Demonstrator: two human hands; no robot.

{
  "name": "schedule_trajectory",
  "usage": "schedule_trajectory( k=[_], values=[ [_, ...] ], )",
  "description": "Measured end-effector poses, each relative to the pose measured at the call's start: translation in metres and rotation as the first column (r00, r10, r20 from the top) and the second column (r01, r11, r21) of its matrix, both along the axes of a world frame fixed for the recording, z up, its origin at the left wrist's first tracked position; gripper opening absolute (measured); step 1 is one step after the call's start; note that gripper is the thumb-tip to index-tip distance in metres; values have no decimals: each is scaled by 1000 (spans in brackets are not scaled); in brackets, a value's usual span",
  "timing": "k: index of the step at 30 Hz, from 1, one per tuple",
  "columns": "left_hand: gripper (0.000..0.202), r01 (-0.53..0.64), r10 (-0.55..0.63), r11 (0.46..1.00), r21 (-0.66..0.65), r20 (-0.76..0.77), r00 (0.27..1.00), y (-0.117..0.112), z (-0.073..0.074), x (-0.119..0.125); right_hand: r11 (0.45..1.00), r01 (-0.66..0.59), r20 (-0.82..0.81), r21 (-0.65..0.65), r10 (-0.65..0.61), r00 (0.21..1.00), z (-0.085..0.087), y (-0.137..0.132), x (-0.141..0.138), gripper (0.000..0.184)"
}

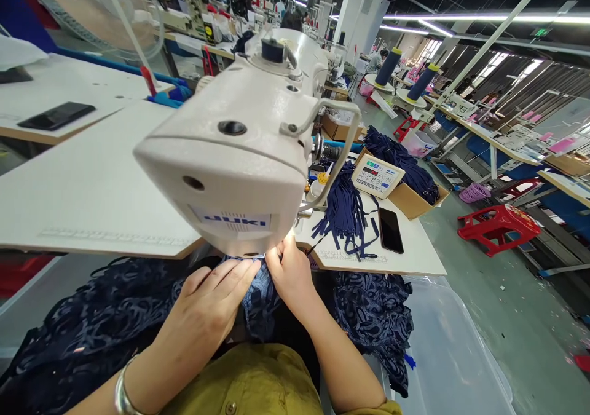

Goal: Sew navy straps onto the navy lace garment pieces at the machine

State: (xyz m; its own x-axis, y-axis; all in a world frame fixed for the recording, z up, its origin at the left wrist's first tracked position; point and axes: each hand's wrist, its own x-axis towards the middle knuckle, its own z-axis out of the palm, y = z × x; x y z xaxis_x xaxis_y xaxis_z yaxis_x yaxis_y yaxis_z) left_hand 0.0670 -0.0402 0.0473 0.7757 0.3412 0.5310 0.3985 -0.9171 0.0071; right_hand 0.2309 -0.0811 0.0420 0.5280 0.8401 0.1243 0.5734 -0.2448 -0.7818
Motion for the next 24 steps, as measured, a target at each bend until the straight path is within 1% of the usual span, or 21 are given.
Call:
schedule_trajectory(
  k=[3,6,9,10,12,13,15,17,18,21,22,24],
  values=[
    [40,-28,28,1000,14,-12,1000,0,2,-1,999,6,-34,33,-5,999,-7,0,0,6],
    [39,-21,23,999,37,-55,998,1,4,-3,995,30,-107,99,-20,994,-19,-2,1,9],
    [39,-33,37,999,40,-87,996,1,5,-6,983,61,-244,172,-17,970,-36,-3,3,23],
    [41,-37,39,999,29,-89,995,1,5,-7,980,85,-304,178,-27,952,-43,-3,4,28],
    [45,-23,23,1000,-1,-85,996,1,5,-9,983,112,-439,146,-38,898,-56,-3,4,39],
    [47,-12,10,1000,-15,-84,996,1,4,-9,988,98,-508,122,-22,861,-62,-4,3,43],
    [49,9,-12,999,-36,-84,996,0,3,-10,996,0,-629,90,57,775,-72,-8,-1,48],
    [50,24,-28,999,-49,-87,996,-1,2,-10,989,-126,-695,76,143,705,-80,-15,-6,49],
    [50,31,-35,998,-54,-85,996,-2,2,-9,985,-162,-710,64,159,686,-82,-19,-8,47],
    [48,48,-52,997,-64,-71,996,-3,5,-8,980,-194,-712,45,168,682,-85,-29,-11,39],
    [48,52,-55,997,-59,-57,997,-3,7,-7,982,-183,-711,50,163,684,-85,-31,-10,38],
    [46,57,-57,998,-30,-18,998,-2,9,-5,989,-134,-715,70,143,684,-82,-34,-3,44]
  ],
)
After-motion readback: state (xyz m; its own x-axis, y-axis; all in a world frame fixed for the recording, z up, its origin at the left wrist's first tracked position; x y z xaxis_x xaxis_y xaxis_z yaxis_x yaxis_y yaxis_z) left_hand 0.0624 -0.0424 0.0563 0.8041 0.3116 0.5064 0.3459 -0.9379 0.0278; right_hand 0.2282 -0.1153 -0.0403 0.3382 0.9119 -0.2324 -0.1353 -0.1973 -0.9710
